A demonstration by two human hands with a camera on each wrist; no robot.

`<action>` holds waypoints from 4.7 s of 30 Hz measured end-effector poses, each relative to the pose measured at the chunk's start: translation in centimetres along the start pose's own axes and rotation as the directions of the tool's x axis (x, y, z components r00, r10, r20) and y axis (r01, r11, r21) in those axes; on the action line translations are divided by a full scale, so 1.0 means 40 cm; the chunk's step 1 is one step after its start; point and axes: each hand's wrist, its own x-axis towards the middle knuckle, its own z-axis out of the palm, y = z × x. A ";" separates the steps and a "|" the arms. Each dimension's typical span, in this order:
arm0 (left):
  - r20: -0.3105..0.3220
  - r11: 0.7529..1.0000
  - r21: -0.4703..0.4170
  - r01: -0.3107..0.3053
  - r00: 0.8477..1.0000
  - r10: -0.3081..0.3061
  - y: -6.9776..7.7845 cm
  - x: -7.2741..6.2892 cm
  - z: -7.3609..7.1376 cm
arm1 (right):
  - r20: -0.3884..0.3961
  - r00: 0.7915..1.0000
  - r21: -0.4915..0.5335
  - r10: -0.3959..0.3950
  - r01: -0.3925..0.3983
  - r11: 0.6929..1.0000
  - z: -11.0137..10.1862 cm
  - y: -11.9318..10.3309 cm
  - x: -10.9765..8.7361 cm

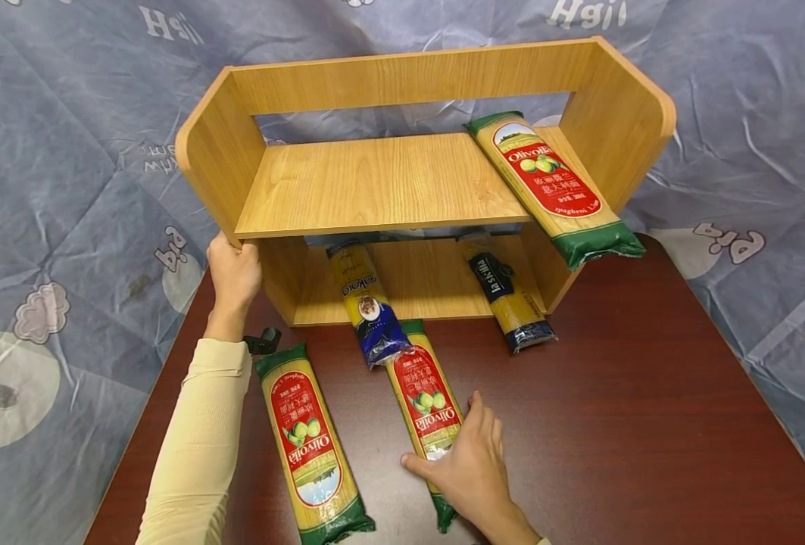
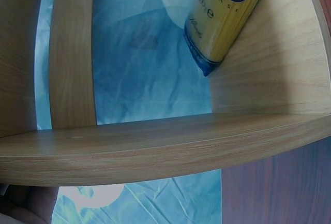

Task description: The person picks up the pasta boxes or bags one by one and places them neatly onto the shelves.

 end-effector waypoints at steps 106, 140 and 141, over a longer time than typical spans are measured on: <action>-0.019 1.000 -0.006 0.013 1.000 -0.013 0.005 0.001 0.001 | 0.012 1.000 -0.040 0.010 -0.010 0.999 -0.130 0.074 -0.072; -0.019 1.000 0.000 0.029 0.999 -0.029 0.004 -0.004 -0.001 | -0.233 0.952 -0.044 -0.200 0.195 0.980 -0.273 -0.031 -0.079; -0.016 1.000 -0.001 0.031 0.999 -0.031 0.004 -0.005 -0.001 | -0.235 0.951 -0.041 -0.201 0.197 0.980 -0.277 -0.035 -0.078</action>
